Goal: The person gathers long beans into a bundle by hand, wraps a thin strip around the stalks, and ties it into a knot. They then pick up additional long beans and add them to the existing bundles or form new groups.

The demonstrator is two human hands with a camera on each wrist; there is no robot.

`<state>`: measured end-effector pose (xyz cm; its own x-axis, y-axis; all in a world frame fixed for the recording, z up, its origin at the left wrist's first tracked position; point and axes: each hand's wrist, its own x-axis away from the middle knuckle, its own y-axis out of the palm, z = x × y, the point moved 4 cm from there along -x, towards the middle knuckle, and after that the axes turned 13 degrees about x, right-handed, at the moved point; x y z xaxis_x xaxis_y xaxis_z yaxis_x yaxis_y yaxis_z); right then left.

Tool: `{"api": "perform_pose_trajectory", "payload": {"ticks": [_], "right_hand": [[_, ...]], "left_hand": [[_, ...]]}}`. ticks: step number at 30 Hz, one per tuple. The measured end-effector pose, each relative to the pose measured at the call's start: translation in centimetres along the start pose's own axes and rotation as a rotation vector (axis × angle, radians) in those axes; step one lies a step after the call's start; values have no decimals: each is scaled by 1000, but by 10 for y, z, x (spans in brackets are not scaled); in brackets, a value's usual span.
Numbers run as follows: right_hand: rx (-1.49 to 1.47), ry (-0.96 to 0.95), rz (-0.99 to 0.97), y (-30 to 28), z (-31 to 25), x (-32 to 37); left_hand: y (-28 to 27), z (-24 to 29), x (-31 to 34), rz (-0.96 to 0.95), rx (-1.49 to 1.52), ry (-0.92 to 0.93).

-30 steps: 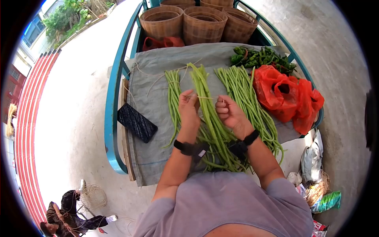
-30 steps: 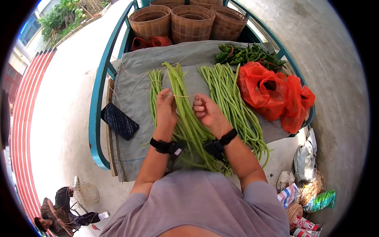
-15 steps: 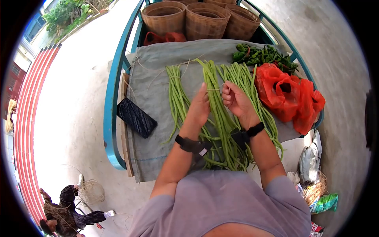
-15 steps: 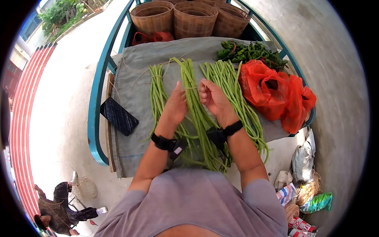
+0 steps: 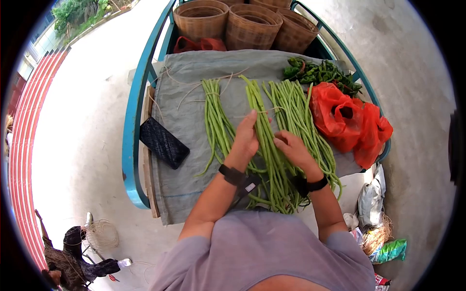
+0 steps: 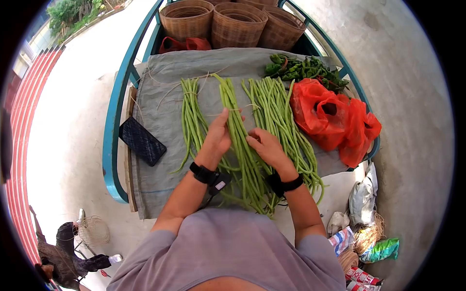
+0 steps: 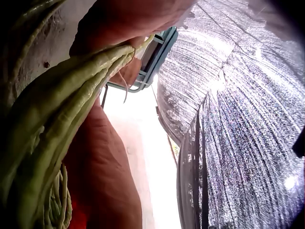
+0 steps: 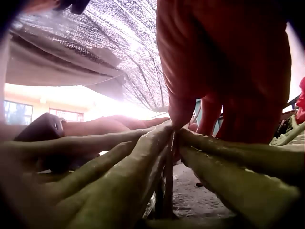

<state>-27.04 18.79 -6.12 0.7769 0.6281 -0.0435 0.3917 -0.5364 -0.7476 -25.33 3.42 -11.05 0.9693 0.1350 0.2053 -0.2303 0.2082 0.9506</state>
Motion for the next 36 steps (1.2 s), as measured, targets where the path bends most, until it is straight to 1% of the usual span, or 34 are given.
{"api": "perform_pose_trajectory", "payload": {"ticks": [3,6,9,12,15,17,18,21,25,27,30,33,36], "right_hand": [[142,60,-84,-1,-4,10],[565,-94,206,-5,-27,22],[462,8,235,-7,-45,29],[602,-46,235,-6,-54,37],[551,3,196,0,-53,38],[537,-16,214,0,-56,36],[530,-29,224,-1,-57,34],[537,-159,322,-3,-66,37],[345,-15,222,0,-49,44],[222,87,197,1,-44,46],[62,62,213,1,-40,48],[84,18,207,-4,-51,49],[107,86,80,0,-32,51]], "left_hand": [[-2,-2,-1,18,23,23],[-3,-4,-2,38,60,62],[-7,-7,-3,41,92,89],[-6,-6,-2,53,107,121],[-3,-5,0,93,110,137],[-3,-5,0,101,113,132],[-4,-4,-1,94,119,131],[-3,0,-2,106,130,142],[8,4,1,138,148,160],[6,3,-1,113,159,178],[6,2,-2,100,161,185],[8,3,-1,122,148,185],[12,5,2,133,168,169]]}}
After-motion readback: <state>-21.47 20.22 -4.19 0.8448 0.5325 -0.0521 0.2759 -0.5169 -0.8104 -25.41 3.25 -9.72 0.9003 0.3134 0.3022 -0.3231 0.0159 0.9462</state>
